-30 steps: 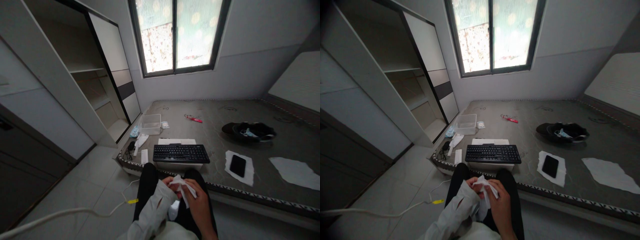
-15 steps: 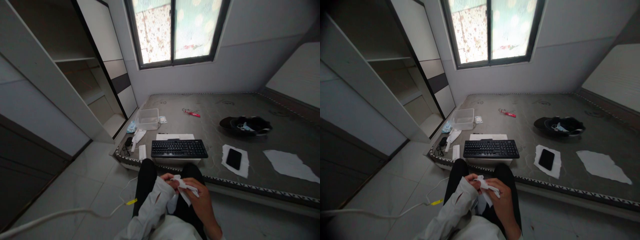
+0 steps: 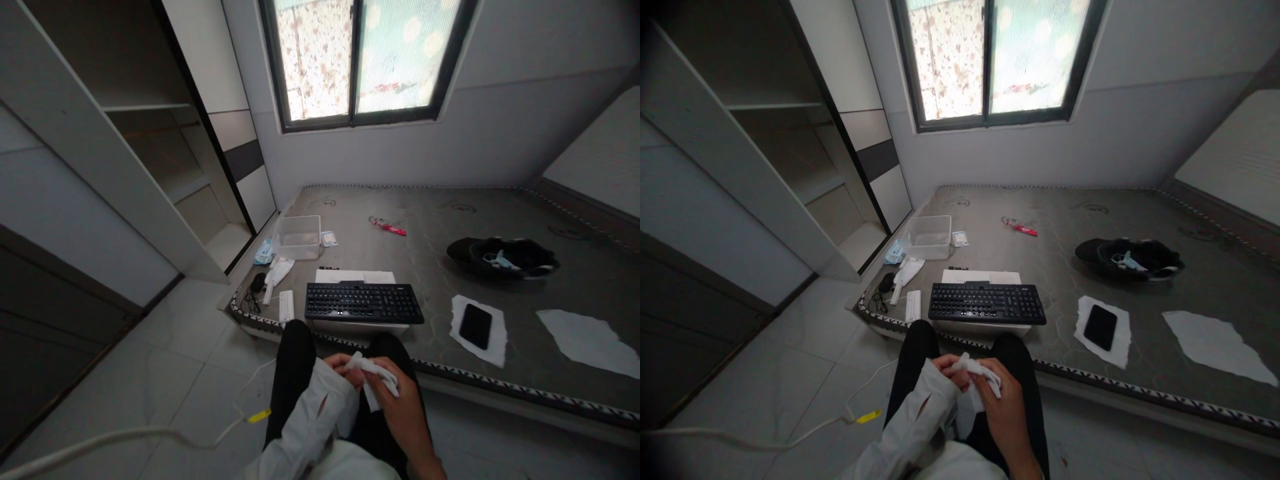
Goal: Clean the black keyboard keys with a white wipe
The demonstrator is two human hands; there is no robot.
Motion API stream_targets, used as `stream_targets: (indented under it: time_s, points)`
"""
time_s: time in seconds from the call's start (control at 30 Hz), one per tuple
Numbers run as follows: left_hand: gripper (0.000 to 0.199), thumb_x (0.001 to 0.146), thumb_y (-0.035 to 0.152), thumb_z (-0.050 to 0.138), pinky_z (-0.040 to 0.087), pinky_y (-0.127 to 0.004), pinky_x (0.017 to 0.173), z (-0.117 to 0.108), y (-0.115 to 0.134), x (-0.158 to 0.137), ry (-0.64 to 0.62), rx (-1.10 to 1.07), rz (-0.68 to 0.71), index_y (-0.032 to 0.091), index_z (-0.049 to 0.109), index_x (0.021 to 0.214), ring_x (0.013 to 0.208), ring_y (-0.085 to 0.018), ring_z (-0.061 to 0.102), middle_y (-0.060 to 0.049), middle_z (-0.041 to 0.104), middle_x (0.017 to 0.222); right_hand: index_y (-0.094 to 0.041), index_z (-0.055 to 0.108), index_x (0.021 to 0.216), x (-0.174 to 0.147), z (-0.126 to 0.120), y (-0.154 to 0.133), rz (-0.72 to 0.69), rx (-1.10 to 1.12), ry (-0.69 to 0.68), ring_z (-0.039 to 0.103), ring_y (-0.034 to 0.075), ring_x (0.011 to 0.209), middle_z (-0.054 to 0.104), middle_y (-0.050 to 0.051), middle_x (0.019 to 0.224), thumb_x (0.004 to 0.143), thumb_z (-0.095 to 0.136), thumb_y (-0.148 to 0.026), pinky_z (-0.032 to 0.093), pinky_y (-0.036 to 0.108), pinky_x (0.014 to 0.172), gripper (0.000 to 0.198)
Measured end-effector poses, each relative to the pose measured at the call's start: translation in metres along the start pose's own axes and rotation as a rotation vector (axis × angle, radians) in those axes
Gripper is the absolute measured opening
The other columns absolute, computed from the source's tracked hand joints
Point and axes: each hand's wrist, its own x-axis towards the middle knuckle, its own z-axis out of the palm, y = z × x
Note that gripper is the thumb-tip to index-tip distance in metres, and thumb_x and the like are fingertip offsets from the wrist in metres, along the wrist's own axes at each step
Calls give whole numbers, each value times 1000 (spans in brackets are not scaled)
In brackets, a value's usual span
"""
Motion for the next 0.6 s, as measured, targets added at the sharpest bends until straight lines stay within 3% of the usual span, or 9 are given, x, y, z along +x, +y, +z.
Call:
stream_targets:
  time_s: [0.13,0.23,0.47,0.6]
  points:
    - [52,46,53,94,41,-21,52,-11,-6,7,20,38,5,13,69,68,49,-8,59,0,70,54,-20,74,89,12,-9,-6,21,-26,-194,66,20,76,73,3,85,86,68,-41,49,25,68,22]
    - [51,47,52,94,42,-22,52,-14,-10,8,32,76,5,13,68,66,49,-10,60,-2,71,56,-21,74,87,17,-13,-9,27,-66,-254,65,21,77,73,3,84,87,67,-40,48,27,68,21]
    - [47,50,47,95,44,-20,55,-6,-1,8,33,-12,-38,12,71,70,51,-8,60,-2,71,58,-21,74,92,17,-4,0,42,-111,-136,68,23,81,74,6,87,92,58,-50,52,29,73,33]
    - [43,60,49,90,51,-24,65,3,8,8,53,-62,56,13,76,80,65,-13,66,-7,77,75,-23,68,116,14,-11,4,-20,-114,-28,67,24,102,72,7,113,90,62,-52,53,33,88,40]
